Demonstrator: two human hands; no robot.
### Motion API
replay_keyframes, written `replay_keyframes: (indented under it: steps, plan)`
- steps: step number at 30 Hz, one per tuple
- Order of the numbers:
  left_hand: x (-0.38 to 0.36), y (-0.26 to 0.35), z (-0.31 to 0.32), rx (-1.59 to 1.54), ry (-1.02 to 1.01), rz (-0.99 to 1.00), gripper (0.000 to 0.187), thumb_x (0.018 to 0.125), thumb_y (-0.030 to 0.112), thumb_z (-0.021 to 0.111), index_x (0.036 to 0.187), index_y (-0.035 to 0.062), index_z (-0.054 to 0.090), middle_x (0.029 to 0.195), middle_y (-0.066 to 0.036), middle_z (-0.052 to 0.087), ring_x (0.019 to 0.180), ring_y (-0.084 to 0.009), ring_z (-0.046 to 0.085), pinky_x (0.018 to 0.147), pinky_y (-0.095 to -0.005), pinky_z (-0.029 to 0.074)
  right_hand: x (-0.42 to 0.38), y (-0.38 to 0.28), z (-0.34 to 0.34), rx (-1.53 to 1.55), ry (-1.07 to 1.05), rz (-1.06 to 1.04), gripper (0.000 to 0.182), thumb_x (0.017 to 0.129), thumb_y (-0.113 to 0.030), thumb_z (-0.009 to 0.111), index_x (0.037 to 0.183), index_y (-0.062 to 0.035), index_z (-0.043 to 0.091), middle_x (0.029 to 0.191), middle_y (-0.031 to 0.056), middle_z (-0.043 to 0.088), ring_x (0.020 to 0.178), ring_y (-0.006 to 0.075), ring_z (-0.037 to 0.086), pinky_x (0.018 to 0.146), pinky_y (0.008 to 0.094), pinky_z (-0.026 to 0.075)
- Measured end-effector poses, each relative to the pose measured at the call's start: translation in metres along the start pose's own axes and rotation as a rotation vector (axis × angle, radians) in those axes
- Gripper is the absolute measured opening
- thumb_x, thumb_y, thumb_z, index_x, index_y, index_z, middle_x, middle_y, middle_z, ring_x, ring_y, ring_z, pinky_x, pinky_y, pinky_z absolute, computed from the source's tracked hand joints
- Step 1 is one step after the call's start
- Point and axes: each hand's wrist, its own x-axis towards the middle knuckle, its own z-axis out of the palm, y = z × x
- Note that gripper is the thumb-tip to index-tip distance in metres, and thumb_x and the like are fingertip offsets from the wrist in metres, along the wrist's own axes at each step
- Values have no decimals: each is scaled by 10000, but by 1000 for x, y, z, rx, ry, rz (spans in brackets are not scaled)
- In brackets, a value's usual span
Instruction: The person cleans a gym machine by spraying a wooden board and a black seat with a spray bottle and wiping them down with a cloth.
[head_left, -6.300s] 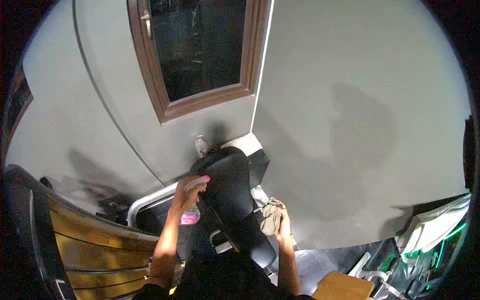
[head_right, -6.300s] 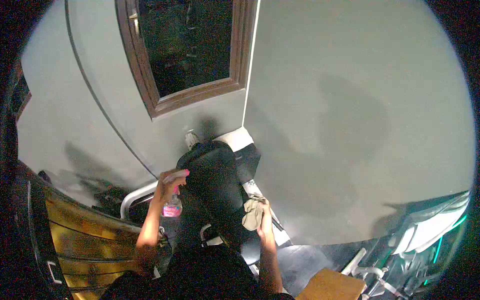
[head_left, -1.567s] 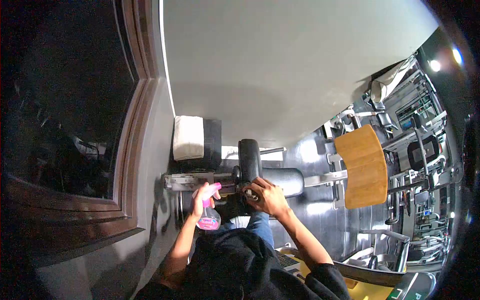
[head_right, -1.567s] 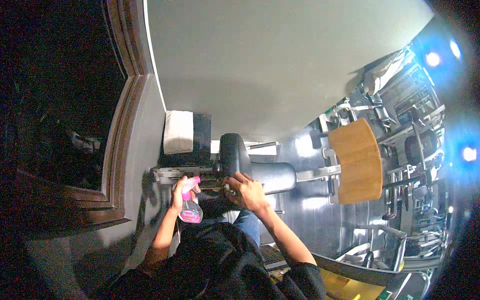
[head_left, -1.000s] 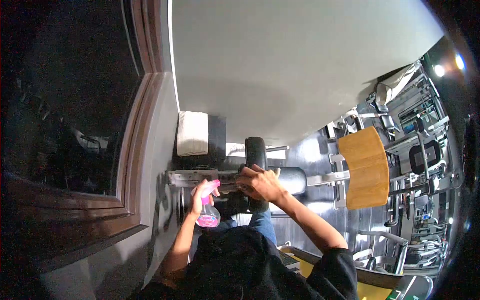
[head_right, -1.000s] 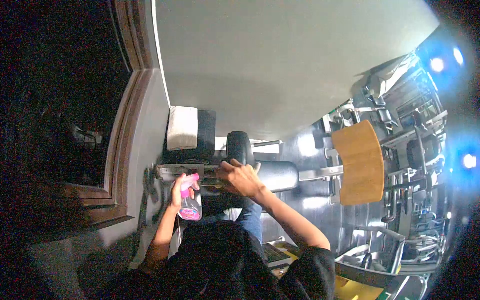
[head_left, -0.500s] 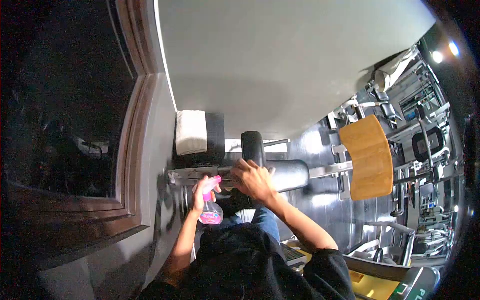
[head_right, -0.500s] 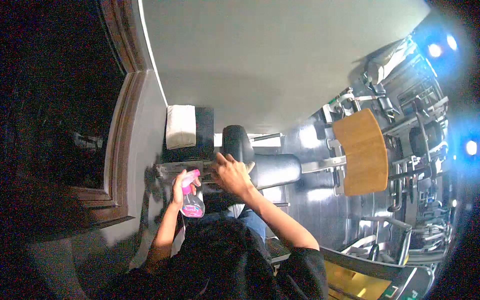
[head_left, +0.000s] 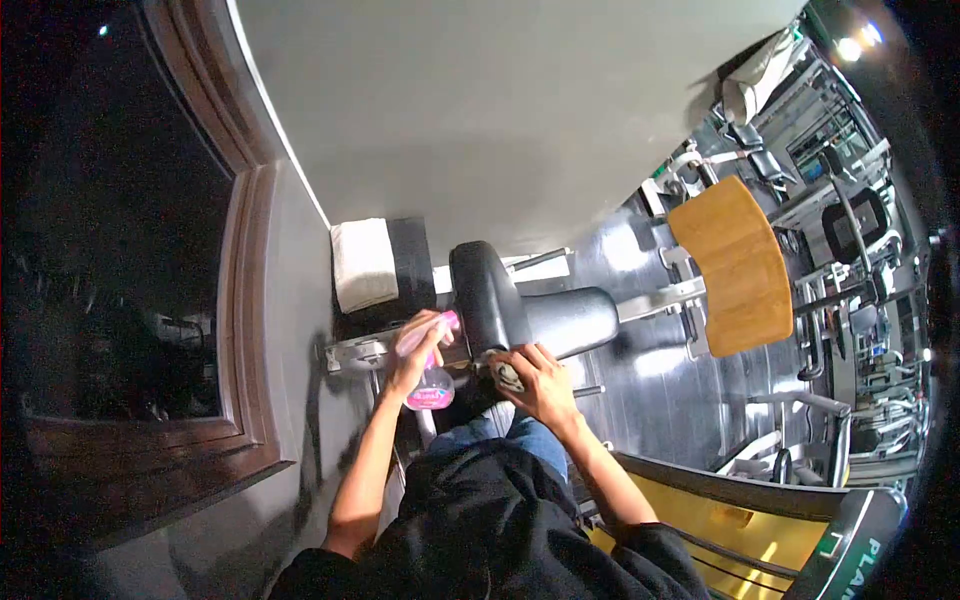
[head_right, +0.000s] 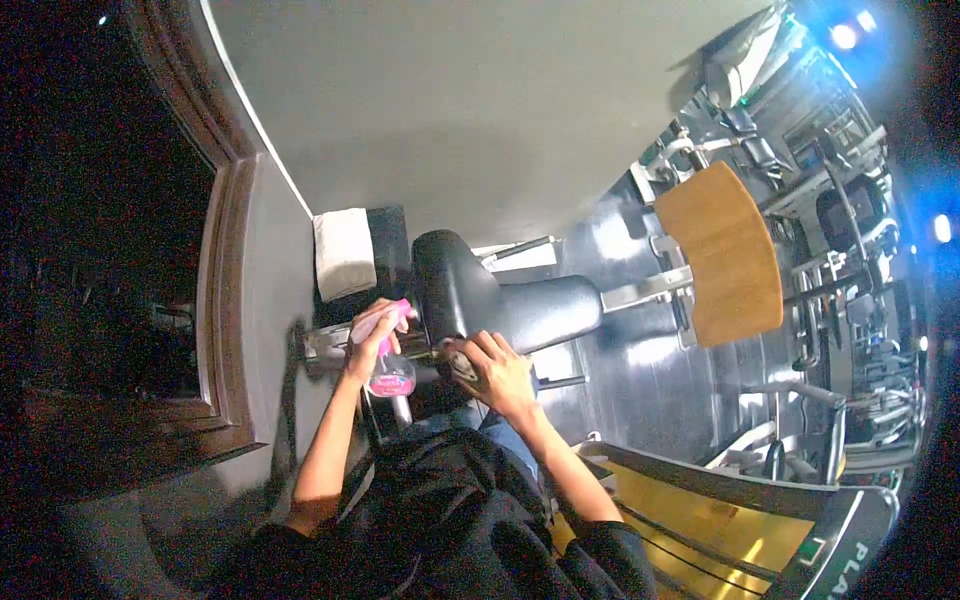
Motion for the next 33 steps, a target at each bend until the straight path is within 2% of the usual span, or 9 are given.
replay_keyframes:
  steps: [3, 5, 7, 16, 19, 23, 26, 30, 33]
  plan:
    - [22, 20, 9, -12, -46, -26, 401, 991, 299, 500, 1164, -25, 661, 1071, -88, 647, 827, -110, 616, 535, -250, 510, 22, -19, 7, 1, 175, 99, 389, 711, -200, 786, 1075, -159, 656, 946, 54, 575, 908, 272, 594, 747, 393, 519]
    - [35, 26, 10, 15, -100, -93, 444, 983, 345, 492, 1145, -30, 667, 976, -75, 662, 730, -116, 618, 521, -251, 506, 31, -29, 11, 11, 252, 153, 323, 734, -211, 767, 1035, -171, 658, 932, 48, 579, 896, 272, 594, 724, 389, 520]
    - [45, 25, 5, -1, -159, -211, 489, 977, 387, 480, 1126, -39, 669, 912, -84, 686, 637, -135, 611, 497, -256, 497, 24, -27, 20, 13, 253, 141, 401, 693, -199, 784, 1073, -207, 654, 949, 26, 571, 909, 259, 575, 698, 386, 511]
    - [56, 28, 19, -64, -329, -338, 539, 952, 473, 487, 928, -35, 664, 972, -173, 699, 621, -169, 625, 489, -272, 515, -60, 18, 52, -2, 210, -87, 596, 610, -182, 782, 1181, -281, 645, 1077, -23, 586, 929, 193, 558, 647, 345, 486]
    - [61, 33, 24, -82, -388, -341, 510, 946, 428, 504, 1055, -42, 669, 973, -127, 669, 490, -203, 614, 493, -282, 534, -59, 19, 53, 74, 250, -109, 541, 629, -185, 781, 1153, -249, 664, 1057, -7, 602, 886, 205, 566, 720, 330, 506]
    - [71, 40, 28, 12, -454, -430, 514, 954, 405, 502, 1190, -27, 651, 817, -59, 561, 531, -233, 650, 488, -294, 540, -37, 6, 54, 161, 339, -115, 545, 615, -166, 790, 1143, -202, 661, 1049, 3, 604, 891, 210, 565, 750, 329, 511]
    - [77, 39, 25, 40, -465, -442, 518, 961, 413, 490, 1168, -32, 656, 814, -67, 569, 498, -232, 639, 488, -298, 546, -20, -7, 49, 170, 355, -24, 594, 564, -149, 810, 1134, -229, 661, 1049, -9, 602, 895, 213, 561, 682, 345, 513]
    - [76, 39, 27, 71, -449, -449, 533, 971, 395, 442, 1140, -64, 654, 794, -70, 573, 460, -222, 613, 475, -296, 545, -35, 7, 64, 96, 379, -112, 488, 652, -175, 749, 1126, -261, 673, 1041, -24, 598, 864, 182, 546, 626, 301, 482]
    - [76, 37, 26, 84, -432, -438, 546, 967, 393, 432, 1140, -78, 648, 787, -76, 575, 441, -213, 594, 458, -287, 534, -62, 26, 79, 150, 423, -197, 316, 756, -185, 641, 1056, -263, 700, 1021, -18, 584, 885, 183, 549, 706, 307, 502]
